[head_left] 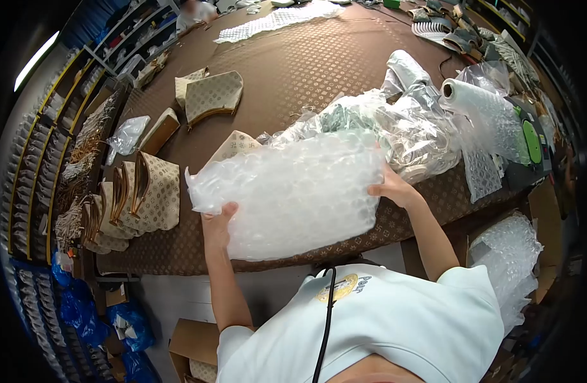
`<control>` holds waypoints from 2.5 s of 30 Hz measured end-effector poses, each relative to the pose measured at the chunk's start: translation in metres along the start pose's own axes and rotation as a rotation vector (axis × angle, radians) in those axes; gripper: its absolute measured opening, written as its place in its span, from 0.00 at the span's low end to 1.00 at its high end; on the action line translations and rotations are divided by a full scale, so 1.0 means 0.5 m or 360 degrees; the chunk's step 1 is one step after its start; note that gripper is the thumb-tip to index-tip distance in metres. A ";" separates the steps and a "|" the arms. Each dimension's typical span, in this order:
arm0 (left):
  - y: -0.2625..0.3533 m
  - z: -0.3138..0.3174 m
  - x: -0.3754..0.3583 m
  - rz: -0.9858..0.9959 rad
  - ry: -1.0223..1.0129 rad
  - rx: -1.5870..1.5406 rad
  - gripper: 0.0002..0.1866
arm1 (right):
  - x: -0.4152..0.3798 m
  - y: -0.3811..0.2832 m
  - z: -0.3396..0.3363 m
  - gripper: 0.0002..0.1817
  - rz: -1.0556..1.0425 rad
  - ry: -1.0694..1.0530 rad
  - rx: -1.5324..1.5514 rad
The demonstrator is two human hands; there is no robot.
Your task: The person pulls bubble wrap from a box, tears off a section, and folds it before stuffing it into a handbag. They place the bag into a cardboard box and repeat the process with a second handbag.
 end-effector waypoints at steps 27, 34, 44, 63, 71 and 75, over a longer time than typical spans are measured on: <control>-0.228 0.145 -0.258 0.0858 -0.0165 0.1435 0.21 | -0.070 0.129 0.121 0.36 -0.0144 0.0698 -0.0708; -0.135 0.226 -0.091 -0.0014 0.0149 0.1021 0.29 | 0.010 0.057 0.202 0.47 -0.0577 0.0342 -0.1089; -0.120 0.328 -0.140 0.0478 0.0024 0.1266 0.20 | 0.031 0.052 0.179 0.53 0.0025 -0.0348 -0.0291; -0.153 0.118 -0.013 0.0191 0.0019 0.1363 0.20 | -0.004 0.192 -0.036 0.32 0.0363 0.0806 0.1157; -0.379 -0.204 0.216 0.0106 -0.0409 0.3159 0.33 | -0.011 0.069 0.125 0.38 0.0180 0.0701 0.0355; -0.171 -0.187 0.248 0.0346 -0.0389 0.2294 0.21 | 0.039 0.037 0.204 0.35 0.0234 0.0520 0.0344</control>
Point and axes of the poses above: each hand's wrist, its own x-axis towards the middle knuckle, its own z-axis out of the palm, y = z × x, the point moved 2 cm from there along x, towards the middle knuckle, and after that the axes turned 3 degrees about -z, right-handed, at the moved point
